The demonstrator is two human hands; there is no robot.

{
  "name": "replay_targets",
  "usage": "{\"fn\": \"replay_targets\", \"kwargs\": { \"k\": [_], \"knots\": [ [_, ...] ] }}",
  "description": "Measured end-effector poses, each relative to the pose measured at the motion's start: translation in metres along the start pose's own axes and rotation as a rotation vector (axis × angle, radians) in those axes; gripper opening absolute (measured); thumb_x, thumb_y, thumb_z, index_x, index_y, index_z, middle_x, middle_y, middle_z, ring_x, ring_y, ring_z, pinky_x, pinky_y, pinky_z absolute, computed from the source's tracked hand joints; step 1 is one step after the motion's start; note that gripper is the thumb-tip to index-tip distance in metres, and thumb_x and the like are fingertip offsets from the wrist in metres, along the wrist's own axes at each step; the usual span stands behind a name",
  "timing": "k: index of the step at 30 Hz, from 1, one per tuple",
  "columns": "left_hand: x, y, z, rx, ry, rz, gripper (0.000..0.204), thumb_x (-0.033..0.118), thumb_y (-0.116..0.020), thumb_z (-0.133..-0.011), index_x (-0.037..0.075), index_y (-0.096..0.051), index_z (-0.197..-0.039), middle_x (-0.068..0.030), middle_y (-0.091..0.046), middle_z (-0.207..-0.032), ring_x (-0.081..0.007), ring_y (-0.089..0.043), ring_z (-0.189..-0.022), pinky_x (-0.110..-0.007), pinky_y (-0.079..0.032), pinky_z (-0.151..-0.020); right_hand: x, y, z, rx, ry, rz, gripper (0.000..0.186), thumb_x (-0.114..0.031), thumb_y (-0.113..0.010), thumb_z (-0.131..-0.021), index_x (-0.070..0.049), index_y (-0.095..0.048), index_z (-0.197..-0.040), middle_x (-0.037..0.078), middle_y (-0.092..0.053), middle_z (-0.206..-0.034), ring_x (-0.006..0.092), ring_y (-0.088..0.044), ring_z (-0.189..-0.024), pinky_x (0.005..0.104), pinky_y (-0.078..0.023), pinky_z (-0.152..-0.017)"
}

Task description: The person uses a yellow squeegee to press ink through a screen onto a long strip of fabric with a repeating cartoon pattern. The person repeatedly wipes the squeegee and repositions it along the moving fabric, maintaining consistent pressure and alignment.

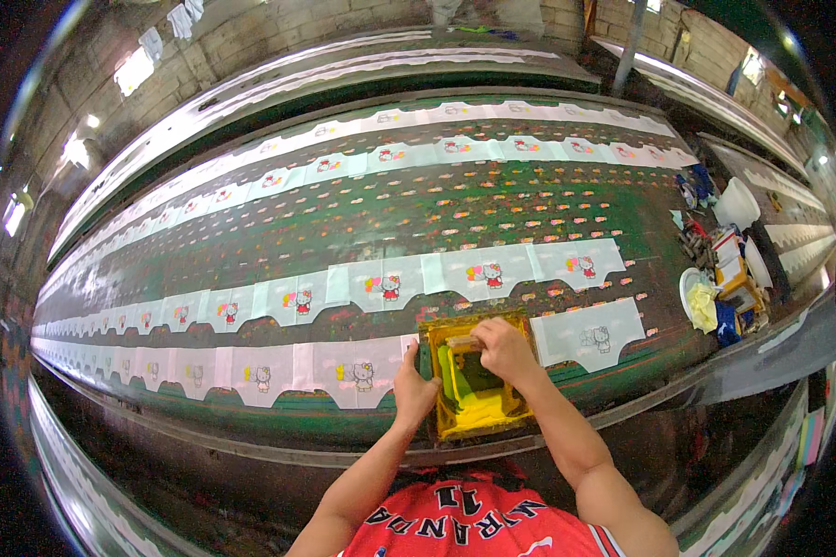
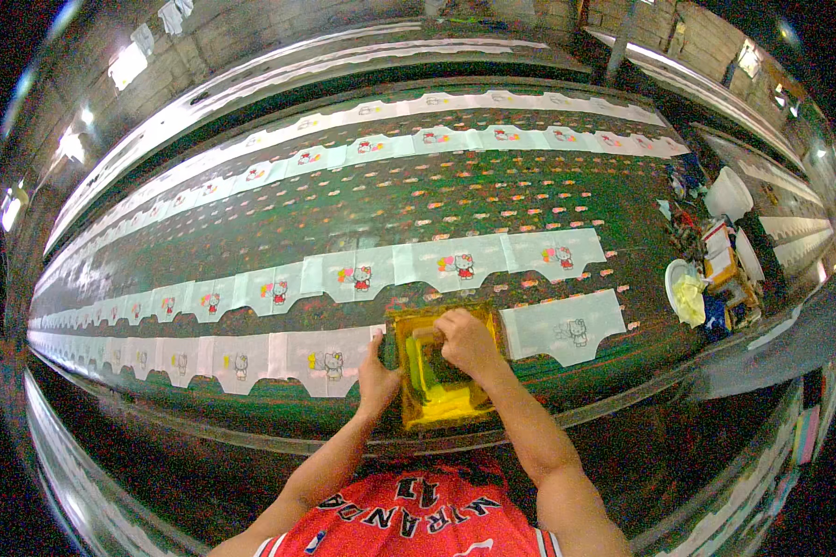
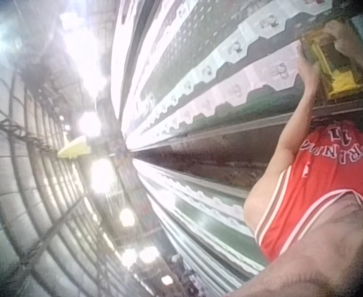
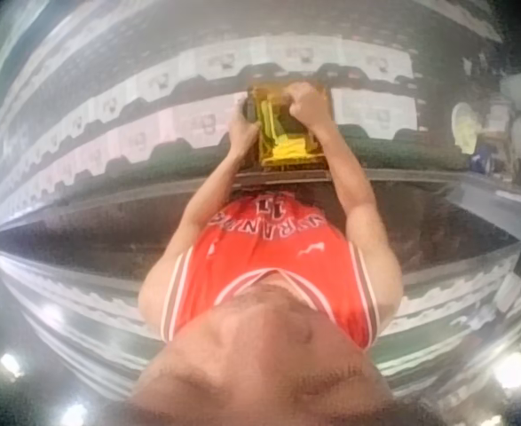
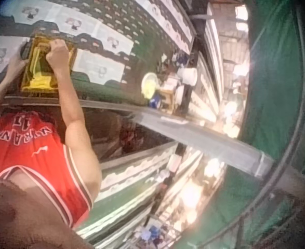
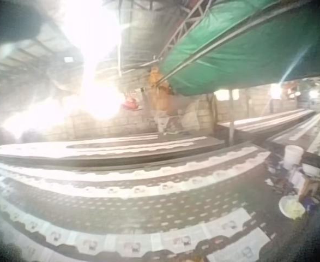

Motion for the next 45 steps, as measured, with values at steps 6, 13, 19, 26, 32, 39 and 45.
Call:
{"fn": "replay_targets", "kwargs": {
  "k": [6,13,19,26,32,39,45],
  "knots": [
    [-0.003,0.001,0.003,0.015,-0.018,0.049,0.084,0.003,-0.072,-0.068,-0.001,-0.04,-0.146,-0.0257,-0.056,-0.136,-0.0363,-0.055,-0.126,-0.039,-0.045,-0.104,-0.022,-0.006,0.05,-0.099,-0.014,0.082,0.023,-0.005,-0.059,-0.07,-0.003,-0.064,-0.092,0.014,-0.065,-0.093,0.0356,-0.061,-0.093,0.0436,-0.052,-0.083],
    [-0.012,0.0,0.003,-0.005,0.032,0.117,0.085,0.002,-0.071,-0.067,0.001,-0.04,-0.147,-0.0236,-0.054,-0.14,-0.0323,-0.053,-0.129,-0.036,-0.042,-0.107,-0.056,0.013,0.108,-0.093,0.066,0.01,0.026,-0.005,-0.058,-0.071,-0.003,-0.064,-0.097,0.014,-0.063,-0.097,0.034,-0.06,-0.094,0.0425,-0.052,-0.083],
    [0.055,-0.028,0.014,0.091,-0.116,0.188,0.084,0.0,-0.07,-0.068,0.002,-0.04,-0.147,-0.0226,-0.057,-0.136,-0.0285,-0.057,-0.125,-0.035,-0.044,-0.104,-0.022,0.067,0.115,-0.077,0.063,0.029,0.032,-0.002,-0.06,-0.07,-0.002,-0.064,-0.101,0.013,-0.064,-0.101,0.0321,-0.061,-0.097,0.0409,-0.052,-0.086],
    [0.13,-0.147,0.03,0.045,-0.089,0.224,0.083,0.001,-0.069,-0.067,0.001,-0.042,-0.146,-0.0239,-0.055,-0.138,-0.0325,-0.054,-0.129,-0.038,-0.042,-0.107,0.076,0.146,0.163,-0.06,0.012,0.082,0.033,0.0,-0.061,-0.069,-0.002,-0.065,-0.102,0.012,-0.066,-0.103,0.032,-0.062,-0.097,0.0407,-0.053,-0.084],
    [0.141,-0.22,0.042,0.044,-0.079,0.159,0.086,0.003,-0.07,-0.068,0.003,-0.039,-0.148,-0.023,-0.054,-0.14,-0.0334,-0.052,-0.13,-0.038,-0.041,-0.108,0.132,0.186,0.192,-0.072,-0.026,0.089,0.023,-0.007,-0.059,-0.074,-0.004,-0.065,-0.095,0.013,-0.067,-0.1,0.0319,-0.064,-0.097,0.041,-0.054,-0.084],
    [0.158,-0.23,0.042,-0.007,0.062,0.096,0.087,0.006,-0.071,-0.068,0.004,-0.038,-0.149,-0.0215,-0.06,-0.132,-0.0286,-0.062,-0.115,-0.035,-0.046,-0.099,0.153,0.191,0.205,-0.062,0.016,0.04,0.025,-0.005,-0.059,-0.072,-0.003,-0.065,-0.096,0.013,-0.066,-0.098,0.0321,-0.063,-0.095,0.041,-0.054,-0.082],
    [0.143,-0.232,0.038,0.053,-0.041,0.072,0.086,0.007,-0.073,-0.067,0.003,-0.041,-0.147,-0.0215,-0.063,-0.129,-0.0264,-0.066,-0.105,-0.034,-0.049,-0.093,0.151,0.191,0.205,-0.089,0.035,0.019,0.031,0.0,-0.059,-0.069,-0.002,-0.065,-0.099,0.012,-0.065,-0.098,0.0318,-0.062,-0.094,0.0398,-0.053,-0.082]
  ]
}}
Point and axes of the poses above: each hand's wrist, its own z-axis away from the middle knuckle, its own y-axis out of the back of the hand, x = y × z, the point moved 10 cm from there along -z, towards the middle knuckle
